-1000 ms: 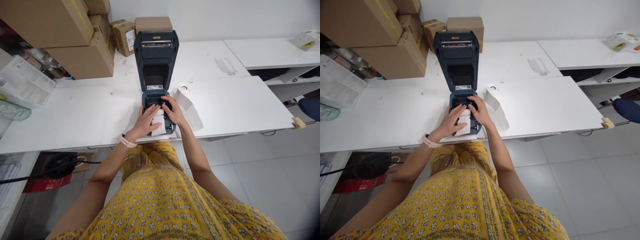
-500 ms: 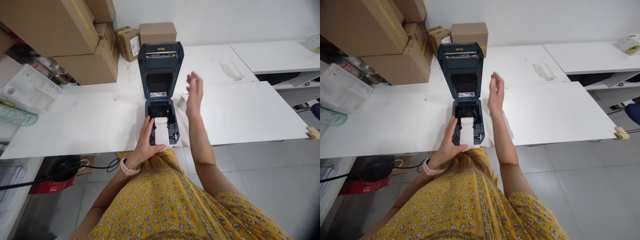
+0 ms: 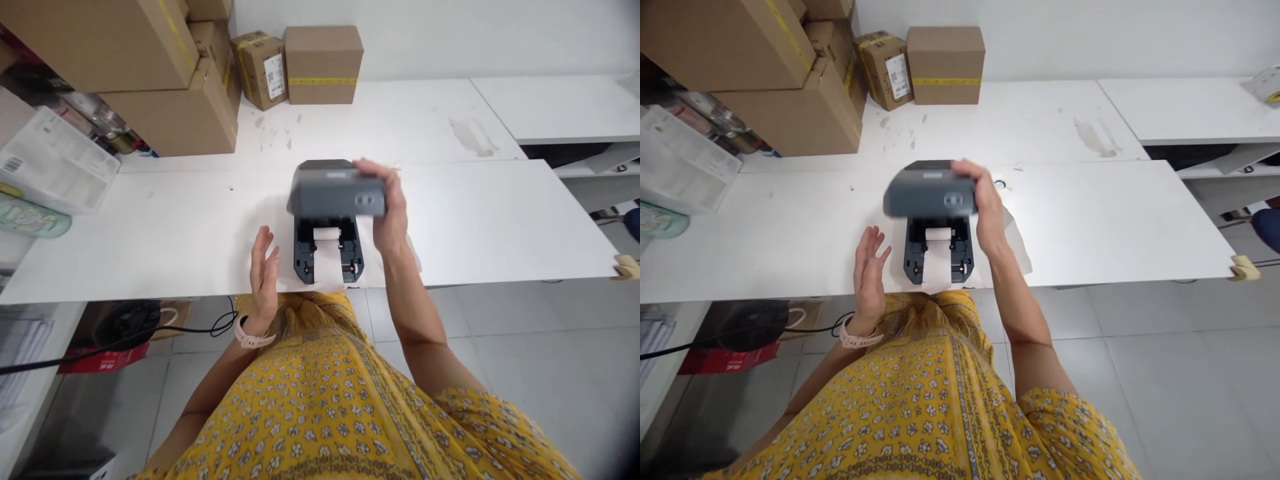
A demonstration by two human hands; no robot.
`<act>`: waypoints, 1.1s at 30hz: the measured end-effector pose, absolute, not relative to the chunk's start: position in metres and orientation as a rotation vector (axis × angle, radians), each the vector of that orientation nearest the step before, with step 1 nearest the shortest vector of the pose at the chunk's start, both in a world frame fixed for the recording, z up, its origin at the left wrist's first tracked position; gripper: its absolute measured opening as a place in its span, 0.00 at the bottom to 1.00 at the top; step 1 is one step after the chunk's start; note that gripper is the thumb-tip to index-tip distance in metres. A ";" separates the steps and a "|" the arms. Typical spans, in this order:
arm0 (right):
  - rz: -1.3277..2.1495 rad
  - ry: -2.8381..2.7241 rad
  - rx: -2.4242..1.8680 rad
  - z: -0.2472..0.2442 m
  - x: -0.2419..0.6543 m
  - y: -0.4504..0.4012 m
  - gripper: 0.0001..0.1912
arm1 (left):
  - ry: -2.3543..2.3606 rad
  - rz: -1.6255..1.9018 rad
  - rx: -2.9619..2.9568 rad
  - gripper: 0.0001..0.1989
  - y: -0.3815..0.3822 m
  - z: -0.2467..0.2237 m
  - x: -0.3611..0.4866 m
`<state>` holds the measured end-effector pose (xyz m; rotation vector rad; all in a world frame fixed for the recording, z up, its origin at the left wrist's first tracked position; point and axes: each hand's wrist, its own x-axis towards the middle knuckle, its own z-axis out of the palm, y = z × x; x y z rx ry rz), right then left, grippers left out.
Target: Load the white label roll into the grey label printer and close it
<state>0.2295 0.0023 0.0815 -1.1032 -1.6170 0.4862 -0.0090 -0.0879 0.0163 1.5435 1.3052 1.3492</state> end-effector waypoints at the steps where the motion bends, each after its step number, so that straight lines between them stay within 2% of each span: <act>1: 0.493 -1.590 -1.078 0.072 0.229 -0.017 0.28 | 1.312 1.353 1.533 0.27 -0.090 0.016 -0.006; 3: 0.511 -1.560 -1.065 0.053 0.229 -0.045 0.24 | 1.315 1.330 1.514 0.28 -0.094 0.015 0.000; 6: 0.551 -1.562 -1.132 0.026 0.228 -0.069 0.25 | 1.309 1.237 1.495 0.30 -0.100 0.012 0.008; 13: 0.975 -1.282 -1.223 -0.017 0.221 -0.087 0.44 | 1.343 1.038 1.387 0.39 -0.088 -0.001 0.019; 17: 1.164 -1.168 -1.206 -0.022 0.218 -0.089 0.48 | 1.273 1.032 1.348 0.39 -0.082 0.001 0.023; 24: 1.063 -1.226 -1.262 -0.022 0.216 -0.089 0.46 | 1.233 1.066 1.393 0.36 -0.081 0.009 0.028; 33: 1.115 -1.160 -1.221 -0.023 0.219 -0.084 0.51 | 1.344 1.050 1.335 0.39 -0.105 0.005 0.014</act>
